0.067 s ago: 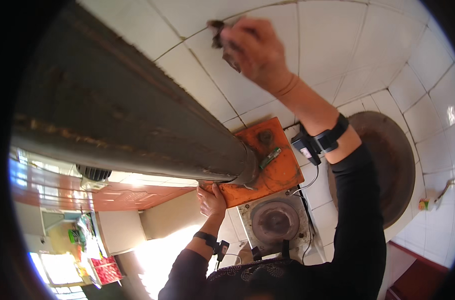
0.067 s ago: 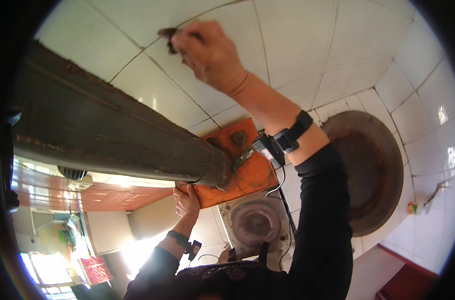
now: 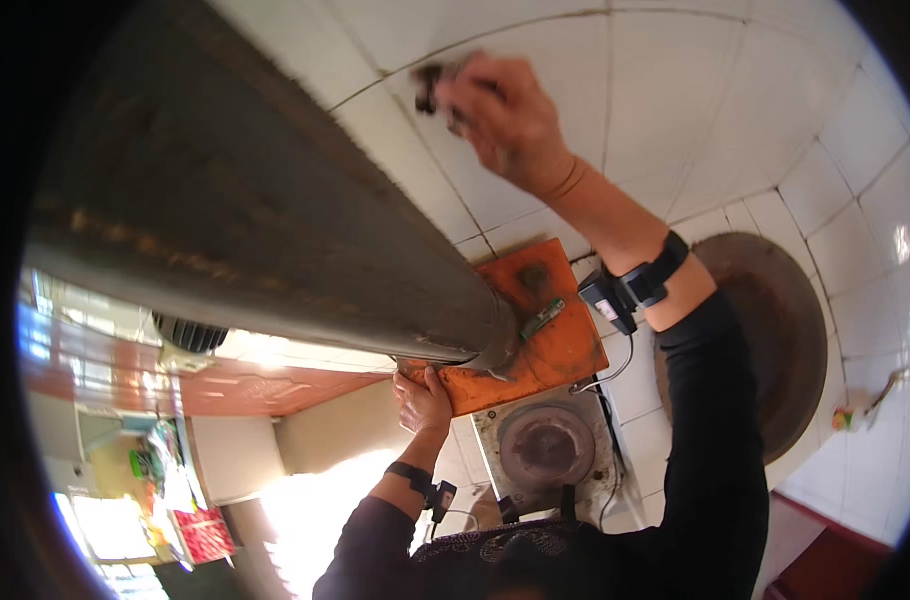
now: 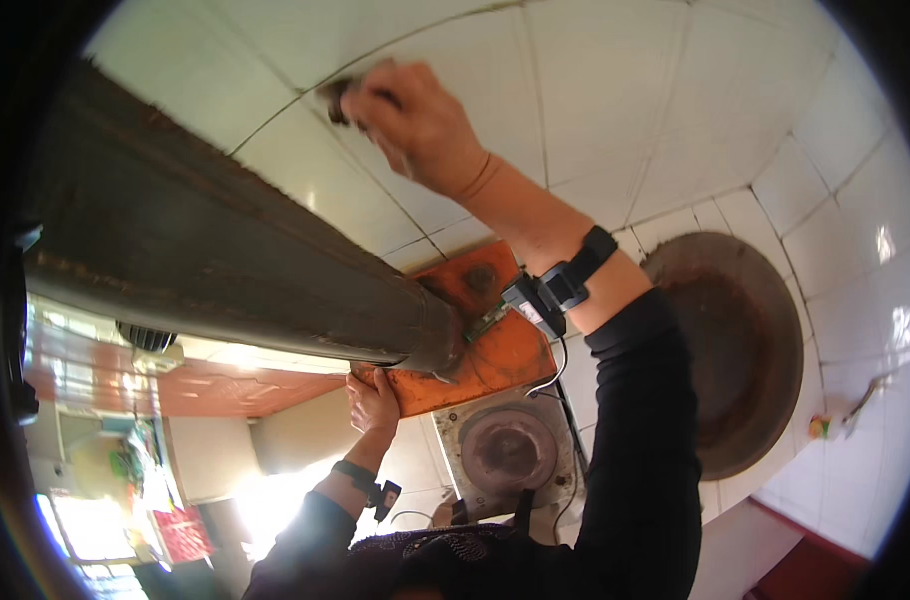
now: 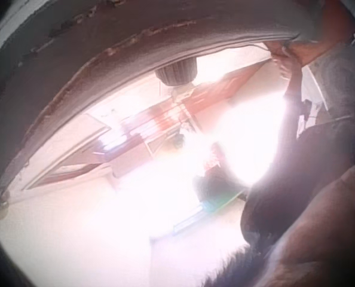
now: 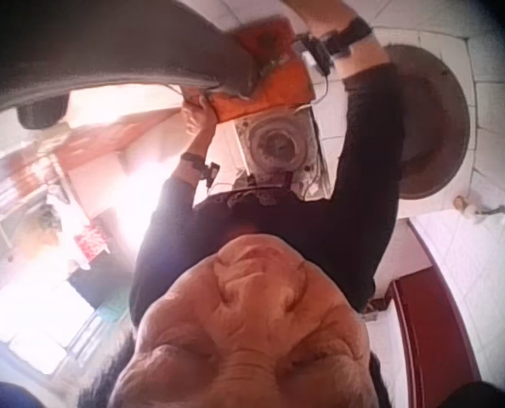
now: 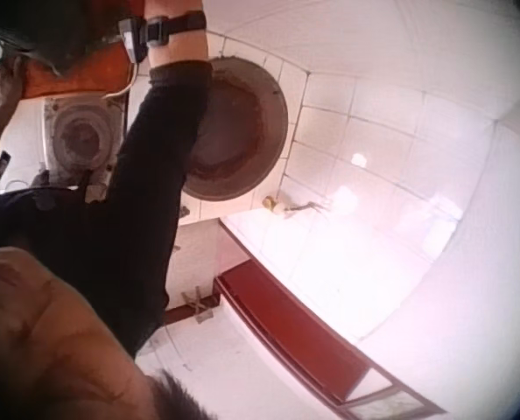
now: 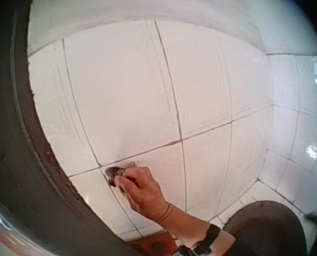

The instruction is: The person cleans a kitchen area by wiping surfaces with a cloth, spraying a cleaning solution on a stove and pipes, and washing the cloth in a basin. They handle a spray bottle, cloth, and basin during the task.

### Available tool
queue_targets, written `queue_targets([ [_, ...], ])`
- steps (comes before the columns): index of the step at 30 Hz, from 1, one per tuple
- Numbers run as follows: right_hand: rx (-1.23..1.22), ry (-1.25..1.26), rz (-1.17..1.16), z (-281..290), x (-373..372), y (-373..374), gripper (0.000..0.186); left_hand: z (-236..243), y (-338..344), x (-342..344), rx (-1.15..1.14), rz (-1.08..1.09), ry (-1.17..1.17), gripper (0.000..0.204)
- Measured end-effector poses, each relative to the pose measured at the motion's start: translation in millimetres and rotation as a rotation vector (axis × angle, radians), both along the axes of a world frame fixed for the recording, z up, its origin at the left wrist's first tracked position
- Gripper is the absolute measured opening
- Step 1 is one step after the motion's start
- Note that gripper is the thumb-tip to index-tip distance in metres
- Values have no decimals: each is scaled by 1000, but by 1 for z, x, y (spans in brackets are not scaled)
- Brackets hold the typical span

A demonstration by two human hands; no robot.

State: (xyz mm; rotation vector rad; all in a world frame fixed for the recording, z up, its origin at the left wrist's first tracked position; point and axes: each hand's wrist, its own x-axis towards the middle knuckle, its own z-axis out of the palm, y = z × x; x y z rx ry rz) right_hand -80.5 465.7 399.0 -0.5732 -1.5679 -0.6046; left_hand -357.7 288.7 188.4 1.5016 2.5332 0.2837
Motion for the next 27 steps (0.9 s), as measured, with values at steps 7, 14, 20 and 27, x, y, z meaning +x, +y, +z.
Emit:
queue_targets([
  [7,-176,-966,12,-63,-57,6,34,0,-3,-7,88,9,-118,65],
  [14,248,-1406,-238,-80,-65,4,36,1,-5,-14,88,18,-270,70],
  [20,-317,-1339,-205,-32,-92,-26,39,3,-4,-19,91,-3,-316,72],
  [27,-62,-680,-339,13,-90,-10,46,3,-5,-20,103,-18,-329,76],
])
